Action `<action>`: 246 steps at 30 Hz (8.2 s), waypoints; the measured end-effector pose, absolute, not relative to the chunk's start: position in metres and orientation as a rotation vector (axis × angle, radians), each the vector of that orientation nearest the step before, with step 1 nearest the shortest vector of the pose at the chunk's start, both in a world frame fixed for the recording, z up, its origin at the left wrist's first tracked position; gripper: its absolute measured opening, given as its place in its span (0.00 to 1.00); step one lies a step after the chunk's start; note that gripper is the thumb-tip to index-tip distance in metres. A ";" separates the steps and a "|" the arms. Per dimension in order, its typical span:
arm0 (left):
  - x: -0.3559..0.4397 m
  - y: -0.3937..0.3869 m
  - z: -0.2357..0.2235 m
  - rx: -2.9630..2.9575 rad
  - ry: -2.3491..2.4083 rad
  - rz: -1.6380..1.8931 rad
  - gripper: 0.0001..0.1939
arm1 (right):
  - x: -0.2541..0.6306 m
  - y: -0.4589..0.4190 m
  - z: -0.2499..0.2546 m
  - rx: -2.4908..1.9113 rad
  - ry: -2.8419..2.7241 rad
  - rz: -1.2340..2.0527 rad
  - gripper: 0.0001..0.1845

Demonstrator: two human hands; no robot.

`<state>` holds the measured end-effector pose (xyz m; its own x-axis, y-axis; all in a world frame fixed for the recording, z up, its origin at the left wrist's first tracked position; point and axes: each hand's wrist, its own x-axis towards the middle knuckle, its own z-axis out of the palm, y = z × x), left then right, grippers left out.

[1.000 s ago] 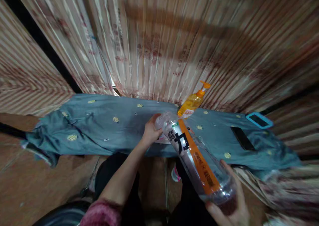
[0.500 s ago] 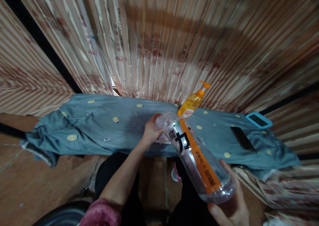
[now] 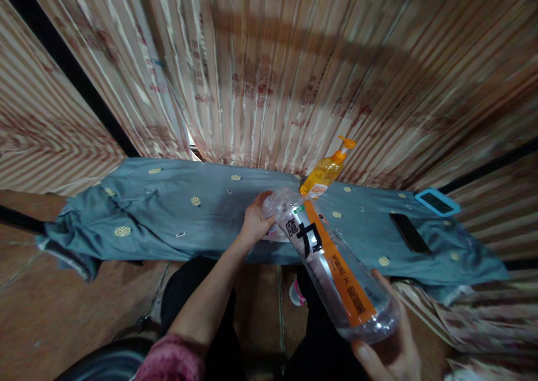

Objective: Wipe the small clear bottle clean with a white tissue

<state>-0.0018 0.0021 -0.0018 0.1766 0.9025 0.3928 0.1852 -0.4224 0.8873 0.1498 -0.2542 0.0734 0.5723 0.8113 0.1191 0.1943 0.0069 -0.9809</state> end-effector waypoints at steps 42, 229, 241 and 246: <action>-0.002 0.002 -0.002 1.747 1.103 1.229 0.27 | 0.153 -0.255 0.074 -1.554 -0.914 0.587 0.47; 0.000 0.002 0.010 1.732 1.111 1.240 0.26 | 0.149 -0.248 0.076 -1.520 -0.787 0.650 0.50; -0.001 0.004 0.005 1.751 1.119 1.222 0.27 | 0.150 -0.247 0.075 -1.535 -0.832 0.612 0.53; 0.000 0.005 0.002 1.745 1.102 1.232 0.27 | 0.148 -0.247 0.075 -1.514 -0.809 0.634 0.51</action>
<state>-0.0002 0.0053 0.0023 0.1772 0.9239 0.3391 0.2342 -0.3742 0.8973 0.1484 -0.2474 0.0752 0.6035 0.7945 0.0674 0.1250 -0.0107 -0.9921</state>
